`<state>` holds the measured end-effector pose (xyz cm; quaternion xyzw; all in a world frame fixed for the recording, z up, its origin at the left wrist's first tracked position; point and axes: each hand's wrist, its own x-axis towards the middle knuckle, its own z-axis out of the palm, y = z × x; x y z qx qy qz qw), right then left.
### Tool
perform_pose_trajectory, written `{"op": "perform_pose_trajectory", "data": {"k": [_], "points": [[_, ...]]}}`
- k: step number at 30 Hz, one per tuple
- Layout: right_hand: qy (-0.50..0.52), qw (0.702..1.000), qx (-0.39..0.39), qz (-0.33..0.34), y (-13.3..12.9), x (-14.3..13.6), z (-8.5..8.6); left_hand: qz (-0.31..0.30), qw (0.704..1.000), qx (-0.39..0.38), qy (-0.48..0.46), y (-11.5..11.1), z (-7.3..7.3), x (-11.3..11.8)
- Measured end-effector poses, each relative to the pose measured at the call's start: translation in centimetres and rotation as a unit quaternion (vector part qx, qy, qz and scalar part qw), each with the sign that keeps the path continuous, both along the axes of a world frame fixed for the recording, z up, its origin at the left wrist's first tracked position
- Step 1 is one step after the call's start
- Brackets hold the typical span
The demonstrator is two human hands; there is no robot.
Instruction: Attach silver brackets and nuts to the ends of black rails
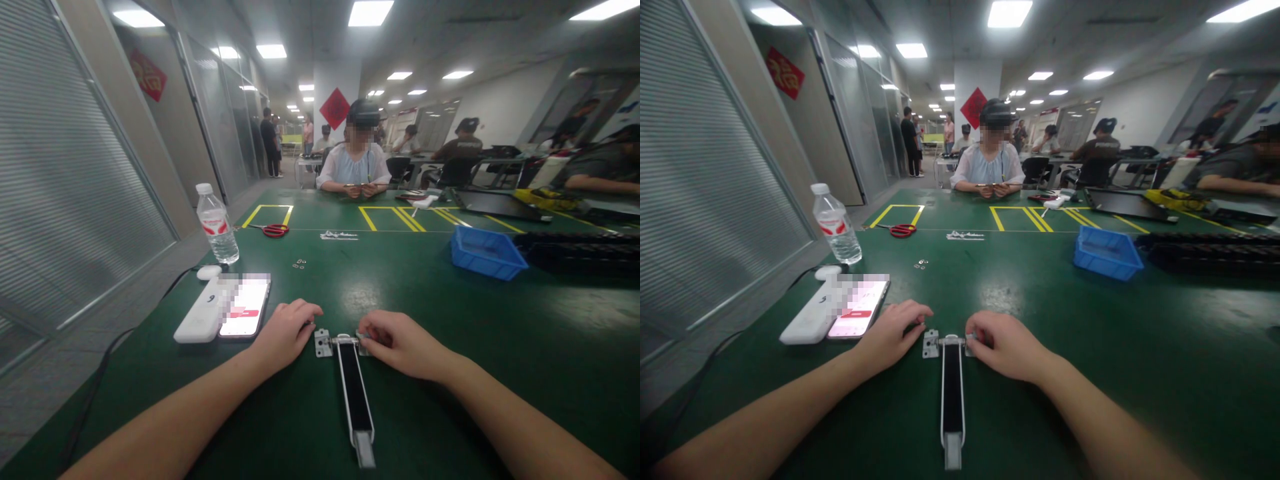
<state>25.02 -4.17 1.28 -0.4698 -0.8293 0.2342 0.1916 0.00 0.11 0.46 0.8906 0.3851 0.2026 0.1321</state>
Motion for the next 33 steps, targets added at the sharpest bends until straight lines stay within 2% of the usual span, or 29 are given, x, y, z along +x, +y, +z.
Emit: {"op": "perform_pose_trajectory", "data": {"k": [5,9,17,21,25,29,33], "points": [[0.065,0.995,0.081,0.008,-0.6,-0.7,0.0,-0.059,0.986,-0.013,-0.154,-1.2,0.0,0.6],[0.111,0.985,0.125,0.053,-1.2,-1.5,-0.1,-0.09,0.953,-0.1,-0.27,-2.2,-0.6,1.5],[0.154,0.967,0.178,0.094,-1.4,-2.2,-0.7,-0.068,0.912,-0.232,-0.331,-3.4,-0.3,2.5],[0.156,0.968,0.173,0.095,-1.4,-2.1,-0.8,-0.081,0.916,-0.232,-0.318,-3.5,-0.2,2.4],[0.17,0.969,0.158,0.084,-1.2,-1.7,-0.6,-0.09,0.949,-0.127,-0.274,-3.0,0.0,2.0],[0.129,0.983,0.119,0.058,-0.6,-0.7,-0.1,-0.085,0.988,-0.021,-0.13,-2.3,0.4,1.3],[0.063,0.995,0.06,0.041,0.1,0.3,0.2,-0.085,0.996,-0.003,-0.012,-1.8,0.5,0.9]]}}
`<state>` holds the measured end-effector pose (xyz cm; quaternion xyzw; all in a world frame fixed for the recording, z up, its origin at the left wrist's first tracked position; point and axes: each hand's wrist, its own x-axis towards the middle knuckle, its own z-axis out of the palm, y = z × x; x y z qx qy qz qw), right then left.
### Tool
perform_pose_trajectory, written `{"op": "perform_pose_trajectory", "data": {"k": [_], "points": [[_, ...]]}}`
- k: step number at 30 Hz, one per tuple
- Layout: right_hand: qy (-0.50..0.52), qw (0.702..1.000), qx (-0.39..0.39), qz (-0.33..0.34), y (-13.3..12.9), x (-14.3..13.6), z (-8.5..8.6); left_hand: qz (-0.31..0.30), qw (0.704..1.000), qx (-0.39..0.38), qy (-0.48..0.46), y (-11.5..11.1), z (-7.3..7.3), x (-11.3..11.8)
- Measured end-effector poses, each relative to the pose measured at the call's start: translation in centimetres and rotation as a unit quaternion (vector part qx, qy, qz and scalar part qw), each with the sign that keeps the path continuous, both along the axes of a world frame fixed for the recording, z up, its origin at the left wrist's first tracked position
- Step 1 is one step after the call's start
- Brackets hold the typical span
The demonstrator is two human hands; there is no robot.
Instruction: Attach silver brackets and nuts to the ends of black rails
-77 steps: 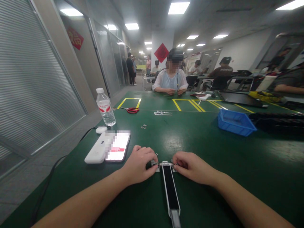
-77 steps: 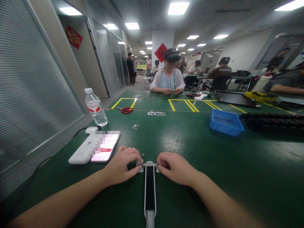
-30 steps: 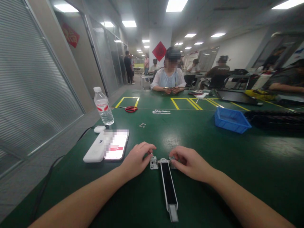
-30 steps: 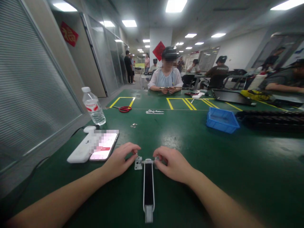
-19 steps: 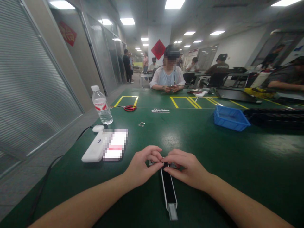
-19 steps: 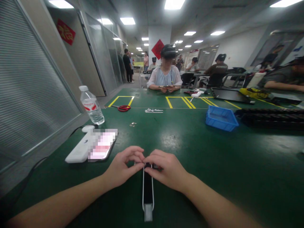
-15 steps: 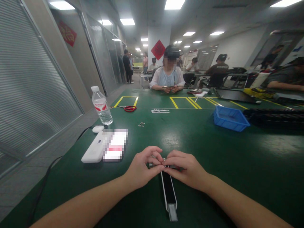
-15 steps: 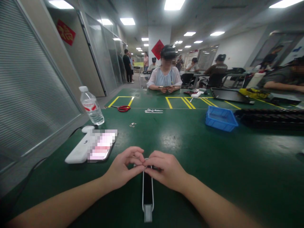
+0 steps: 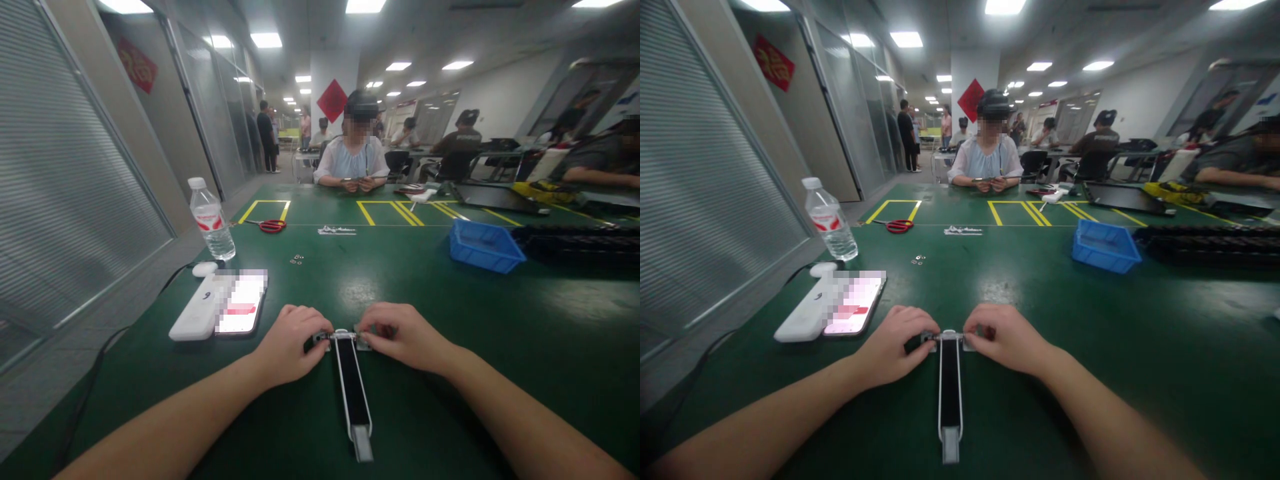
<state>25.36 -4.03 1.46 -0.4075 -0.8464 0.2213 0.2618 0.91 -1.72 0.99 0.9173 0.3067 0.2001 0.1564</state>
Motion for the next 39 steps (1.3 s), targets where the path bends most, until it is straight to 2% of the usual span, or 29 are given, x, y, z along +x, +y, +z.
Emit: {"op": "perform_pose_trajectory", "data": {"k": [5,18,25,35,39], "points": [[-0.024,0.999,-0.025,-0.02,0.44,0.45,-0.45,0.0,1.0,0.016,0.02,0.07,-0.12,-0.02],[-0.009,0.997,-0.075,-0.029,0.42,0.21,-0.84,-0.003,0.999,0.022,0.031,0.08,-0.28,-0.13],[-0.022,0.998,-0.061,-0.027,0.36,0.2,-0.68,-0.006,0.999,0.019,0.035,0.1,-0.25,-0.2],[-0.037,0.996,-0.048,-0.06,0.29,0.09,-0.9,-0.006,0.999,0.015,0.039,0.08,-0.3,-0.12],[-0.041,0.998,-0.025,-0.047,0.4,0.26,-1.04,0.0,0.999,0.014,0.041,0.03,-0.22,-0.09]]}}
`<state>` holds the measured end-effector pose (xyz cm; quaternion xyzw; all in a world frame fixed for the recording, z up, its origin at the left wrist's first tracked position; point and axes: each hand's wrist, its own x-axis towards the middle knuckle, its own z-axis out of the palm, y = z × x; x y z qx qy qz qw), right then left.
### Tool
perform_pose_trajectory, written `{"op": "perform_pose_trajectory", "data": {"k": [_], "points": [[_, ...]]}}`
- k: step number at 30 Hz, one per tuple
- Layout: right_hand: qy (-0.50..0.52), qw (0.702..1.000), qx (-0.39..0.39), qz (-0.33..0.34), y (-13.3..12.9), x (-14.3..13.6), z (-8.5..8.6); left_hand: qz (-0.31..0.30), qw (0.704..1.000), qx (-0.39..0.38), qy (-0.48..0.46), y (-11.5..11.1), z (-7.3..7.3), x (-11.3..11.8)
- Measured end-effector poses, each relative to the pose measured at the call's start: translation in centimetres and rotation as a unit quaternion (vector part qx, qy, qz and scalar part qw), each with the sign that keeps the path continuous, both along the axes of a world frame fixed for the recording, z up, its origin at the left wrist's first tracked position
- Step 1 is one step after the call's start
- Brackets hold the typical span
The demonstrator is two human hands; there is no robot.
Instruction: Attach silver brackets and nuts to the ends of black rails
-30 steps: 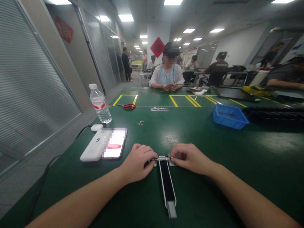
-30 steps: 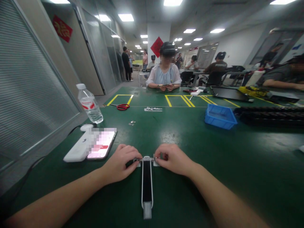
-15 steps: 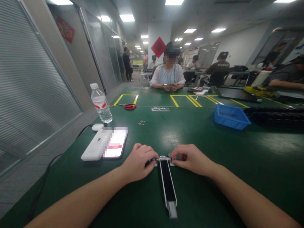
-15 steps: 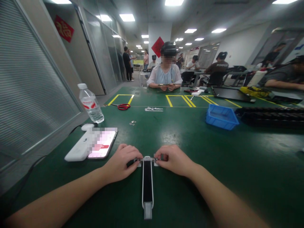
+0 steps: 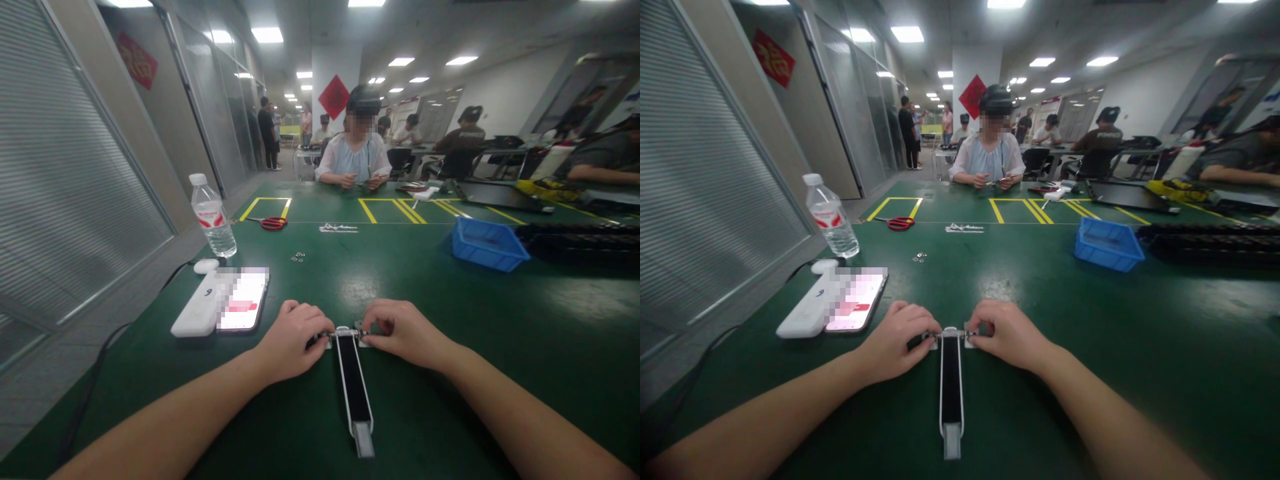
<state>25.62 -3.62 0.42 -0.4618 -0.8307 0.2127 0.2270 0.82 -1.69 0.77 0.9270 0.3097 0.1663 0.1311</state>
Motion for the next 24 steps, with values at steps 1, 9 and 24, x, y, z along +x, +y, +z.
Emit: {"op": "perform_pose_trajectory", "data": {"k": [1,9,24], "points": [[-0.003,1.0,0.008,0.005,0.03,0.03,0.0,0.001,1.0,0.0,0.001,0.0,0.01,-0.01],[-0.002,1.0,-0.014,0.011,0.2,0.15,0.18,-0.003,1.0,0.006,0.0,0.08,-0.09,-0.05],[-0.006,1.0,-0.023,0.016,0.18,0.23,0.42,-0.006,1.0,0.014,-0.004,0.14,-0.41,-0.08]]}}
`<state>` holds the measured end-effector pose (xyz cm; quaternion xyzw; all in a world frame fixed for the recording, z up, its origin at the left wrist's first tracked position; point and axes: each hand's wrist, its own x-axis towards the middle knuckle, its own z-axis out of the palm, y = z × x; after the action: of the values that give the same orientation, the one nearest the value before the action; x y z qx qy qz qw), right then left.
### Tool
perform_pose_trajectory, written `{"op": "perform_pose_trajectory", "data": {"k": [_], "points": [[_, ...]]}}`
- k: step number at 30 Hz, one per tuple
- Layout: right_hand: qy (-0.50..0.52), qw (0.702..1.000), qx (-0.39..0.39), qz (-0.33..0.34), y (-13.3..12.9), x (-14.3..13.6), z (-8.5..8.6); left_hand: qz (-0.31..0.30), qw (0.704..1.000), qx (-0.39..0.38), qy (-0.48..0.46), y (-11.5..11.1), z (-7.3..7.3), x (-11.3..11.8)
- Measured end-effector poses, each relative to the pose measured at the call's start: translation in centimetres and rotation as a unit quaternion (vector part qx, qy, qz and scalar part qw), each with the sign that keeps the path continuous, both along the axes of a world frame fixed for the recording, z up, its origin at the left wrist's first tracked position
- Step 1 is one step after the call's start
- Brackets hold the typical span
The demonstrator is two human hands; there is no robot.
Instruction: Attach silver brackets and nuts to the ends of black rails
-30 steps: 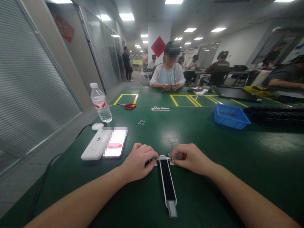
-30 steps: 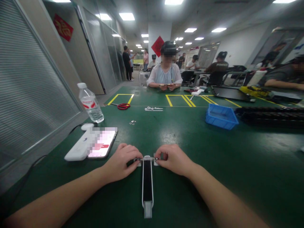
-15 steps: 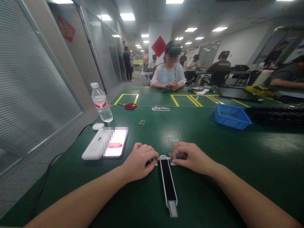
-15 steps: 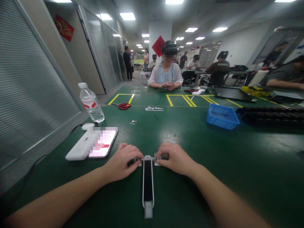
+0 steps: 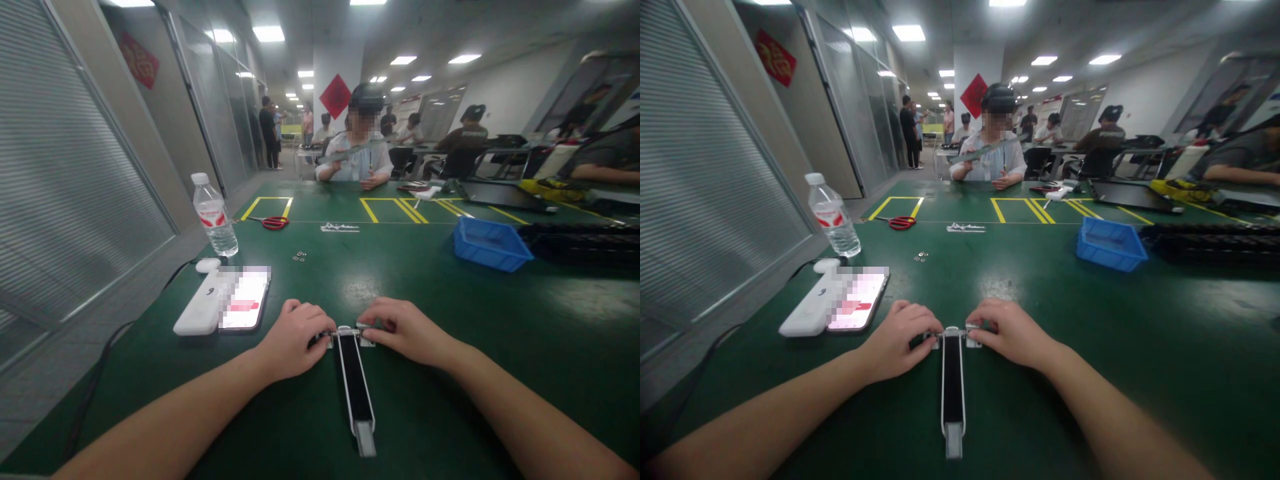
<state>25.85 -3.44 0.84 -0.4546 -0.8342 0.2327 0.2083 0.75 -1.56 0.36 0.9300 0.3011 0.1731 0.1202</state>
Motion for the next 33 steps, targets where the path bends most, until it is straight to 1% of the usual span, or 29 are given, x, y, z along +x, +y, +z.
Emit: {"op": "perform_pose_trajectory", "data": {"k": [3,7,10,18,21,28,33], "points": [[0.001,1.0,-0.005,-0.021,-0.04,-0.15,-0.11,0.002,1.0,-0.001,0.002,-0.02,0.16,0.01],[0.01,1.0,0.003,-0.018,0.25,-0.32,-0.67,0.005,1.0,-0.003,0.006,-0.04,0.29,0.08],[0.013,1.0,0.015,-0.02,0.39,-0.4,-0.79,0.005,1.0,-0.002,0.006,-0.06,0.32,0.11],[0.013,1.0,0.001,0.012,-0.22,0.07,0.07,0.007,1.0,-0.01,0.008,-0.09,0.44,0.07],[0.017,1.0,-0.009,0.019,-0.18,0.05,0.07,0.004,1.0,-0.011,0.007,-0.05,0.36,0.06],[0.009,1.0,0.009,0.014,-0.08,-0.03,-0.09,0.005,1.0,-0.014,0.007,-0.13,0.35,0.09],[0.018,0.999,-0.007,0.036,-0.13,0.16,-0.29,0.004,1.0,-0.015,0.003,-0.12,0.42,0.12]]}}
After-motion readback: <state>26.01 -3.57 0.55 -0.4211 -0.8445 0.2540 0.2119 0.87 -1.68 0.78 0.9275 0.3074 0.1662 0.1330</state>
